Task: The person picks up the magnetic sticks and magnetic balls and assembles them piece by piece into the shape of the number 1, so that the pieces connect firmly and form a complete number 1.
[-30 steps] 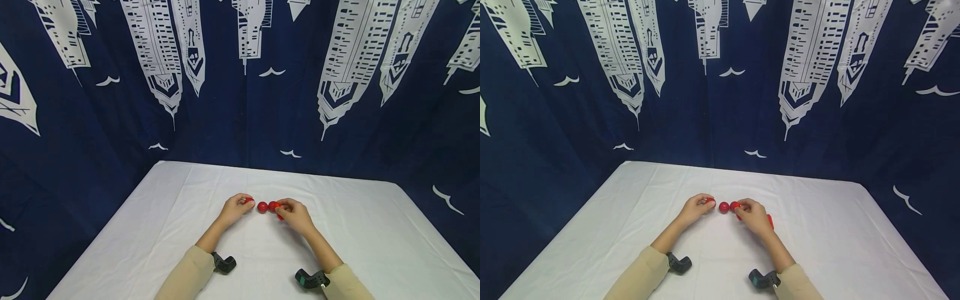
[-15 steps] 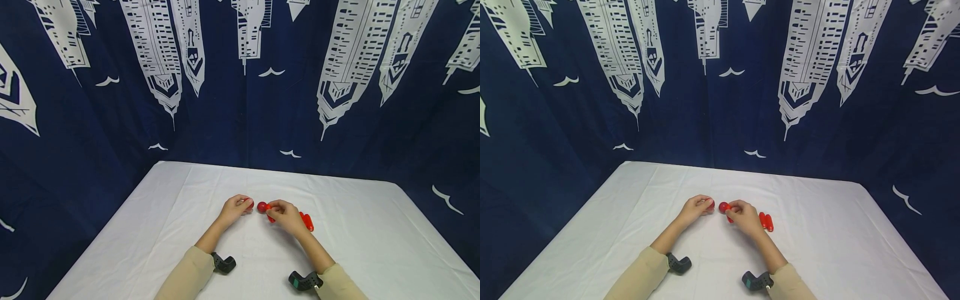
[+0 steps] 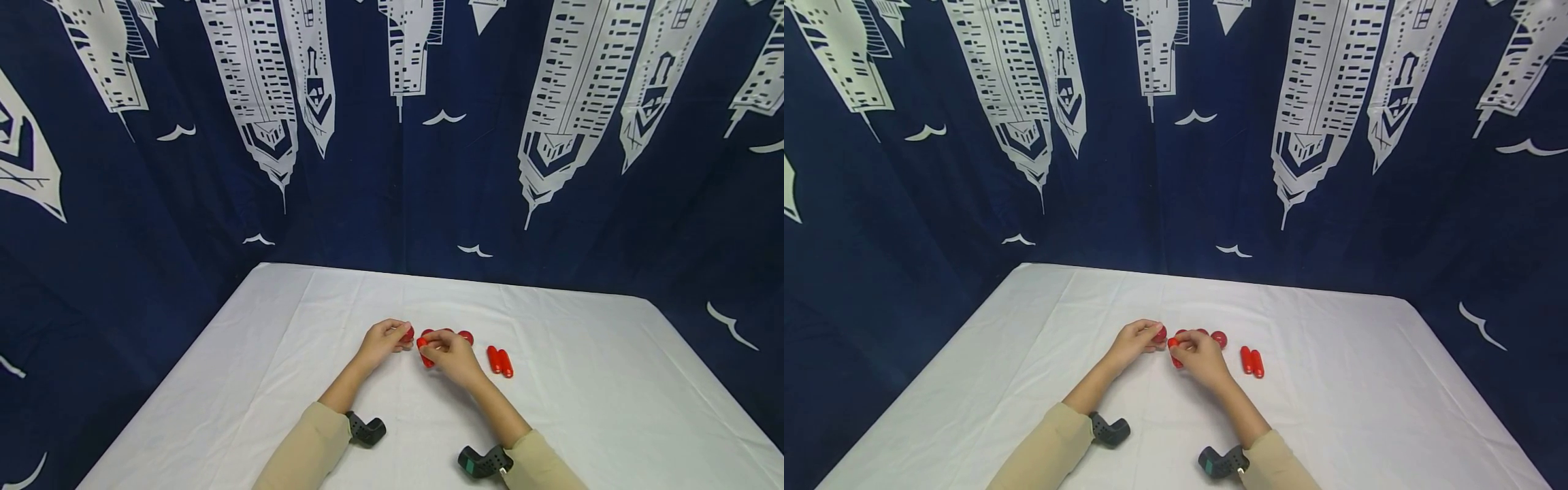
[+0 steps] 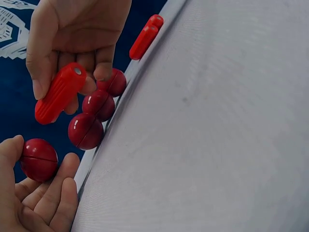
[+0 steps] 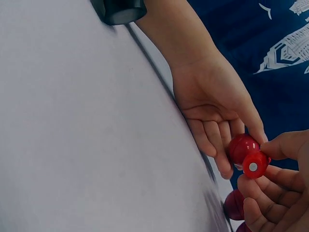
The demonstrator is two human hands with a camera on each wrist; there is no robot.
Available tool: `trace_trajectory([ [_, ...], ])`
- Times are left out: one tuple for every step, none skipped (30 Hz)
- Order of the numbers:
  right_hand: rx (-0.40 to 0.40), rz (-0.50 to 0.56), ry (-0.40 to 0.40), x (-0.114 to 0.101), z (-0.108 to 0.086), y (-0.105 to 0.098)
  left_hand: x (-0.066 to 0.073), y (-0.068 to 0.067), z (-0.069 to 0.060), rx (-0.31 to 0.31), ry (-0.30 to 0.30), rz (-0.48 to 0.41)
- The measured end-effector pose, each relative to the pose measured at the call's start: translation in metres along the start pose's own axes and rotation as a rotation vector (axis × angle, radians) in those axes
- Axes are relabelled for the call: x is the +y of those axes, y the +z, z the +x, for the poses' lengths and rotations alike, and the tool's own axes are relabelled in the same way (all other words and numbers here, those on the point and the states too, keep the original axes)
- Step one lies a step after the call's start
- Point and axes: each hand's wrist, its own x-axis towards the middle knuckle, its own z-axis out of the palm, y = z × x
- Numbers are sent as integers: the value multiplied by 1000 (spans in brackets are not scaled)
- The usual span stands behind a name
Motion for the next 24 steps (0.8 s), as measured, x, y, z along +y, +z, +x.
trace_trajectory([
  [-4, 8, 3, 0, 0, 1, 0, 0, 0, 0, -6, -2],
  [-6, 15, 4, -1, -1, 3, 1, 0, -1, -2, -3, -2],
  [-10, 21, 5, -1, -1, 4, 2, -1, -1, -4, 1, -2],
  [-14, 28, 7, -1, -1, 5, 4, -1, -2, -5, -1, -2],
  [-18, 35, 18, -1, -1, 7, 8, -1, -5, -8, 6, -3],
  [-20, 39, 20, -1, -1, 8, 11, -2, -7, -12, 11, 0],
  [-21, 44, 22, -1, -1, 9, 16, -2, -10, -14, 10, 3],
  [-20, 47, 27, -1, 0, 10, 20, -3, -12, -17, 22, 9],
  [-17, 51, 32, -1, 0, 12, 24, -3, -15, -18, 27, 12],
  [-14, 57, 37, -2, 0, 13, 25, -4, -15, -18, 27, 14],
  [-9, 67, 45, -2, 0, 14, 25, -4, -15, -15, 25, 11],
  [-3, 80, 55, -2, 0, 16, 21, -4, -13, -11, 21, 13],
  [3, 91, 65, -3, 0, 17, 18, -4, -11, -5, 16, 11],
  [7, 107, 73, -3, 0, 19, 13, -4, -8, 0, 14, 9],
  [12, 121, 80, -3, 0, 20, 8, -3, -6, 6, 11, 5],
  [15, 132, 86, -3, 0, 21, 3, -3, -3, 11, 8, 4],
  [17, 144, 92, -3, 0, 23, 1, -3, -2, 16, 7, 0],
  [21, 148, 97, -3, 0, 24, -1, -2, -1, 20, 6, -1],
  [23, 149, 99, -3, 0, 25, -2, -2, -1, 22, 3, -5],
  [25, 152, 101, -3, -1, 26, -2, -2, -1, 25, 3, -7],
  [28, 150, 103, -3, -1, 28, -2, -1, -1, 25, 5, -8],
  [31, 150, 105, -3, -1, 29, -2, -1, -1, 26, 4, -7],
  [32, 150, 109, -3, -1, 30, -2, -1, -1, 26, 0, -10],
  [34, 153, 111, -3, -1, 31, -2, -1, -1, 27, -5, -10],
])
